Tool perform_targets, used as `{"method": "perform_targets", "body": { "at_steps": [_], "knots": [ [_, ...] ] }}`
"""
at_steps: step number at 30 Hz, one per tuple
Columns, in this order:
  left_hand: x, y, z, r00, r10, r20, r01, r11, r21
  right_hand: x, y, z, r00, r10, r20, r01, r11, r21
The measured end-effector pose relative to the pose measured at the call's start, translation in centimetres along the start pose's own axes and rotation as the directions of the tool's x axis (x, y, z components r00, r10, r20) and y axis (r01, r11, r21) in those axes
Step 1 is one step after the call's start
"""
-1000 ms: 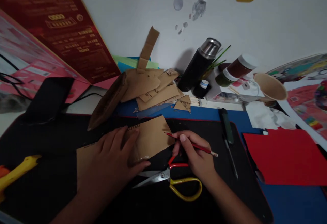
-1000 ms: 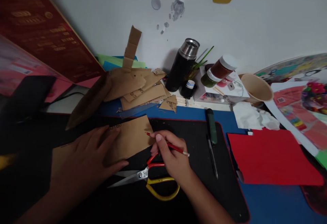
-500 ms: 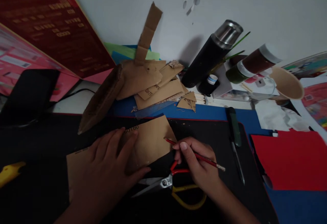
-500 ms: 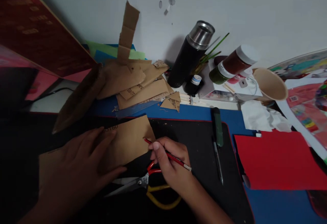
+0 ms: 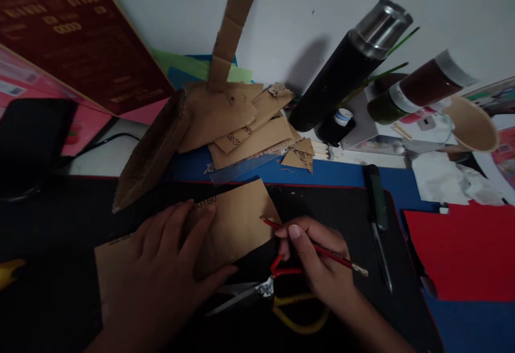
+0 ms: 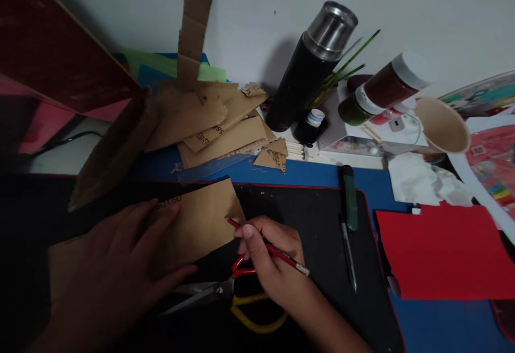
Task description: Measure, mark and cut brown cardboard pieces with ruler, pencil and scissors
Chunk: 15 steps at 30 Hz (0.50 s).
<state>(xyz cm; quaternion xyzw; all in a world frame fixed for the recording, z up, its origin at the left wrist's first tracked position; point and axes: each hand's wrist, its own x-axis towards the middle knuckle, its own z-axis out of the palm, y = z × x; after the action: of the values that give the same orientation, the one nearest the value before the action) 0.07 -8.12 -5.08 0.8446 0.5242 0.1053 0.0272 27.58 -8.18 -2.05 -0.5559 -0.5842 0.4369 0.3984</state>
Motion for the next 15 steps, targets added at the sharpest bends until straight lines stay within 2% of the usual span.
{"method": "perform_targets", "body": {
  "at_steps": [15],
  "knots": [
    [0.17, -0.02, 0.01, 1.0, -0.003, -0.007, 0.003, 1.0, 0.0, 0.16, -0.02, 0.28, 1.0, -0.003, -0.003, 0.003, 1.0, 0.014]
  ]
}}
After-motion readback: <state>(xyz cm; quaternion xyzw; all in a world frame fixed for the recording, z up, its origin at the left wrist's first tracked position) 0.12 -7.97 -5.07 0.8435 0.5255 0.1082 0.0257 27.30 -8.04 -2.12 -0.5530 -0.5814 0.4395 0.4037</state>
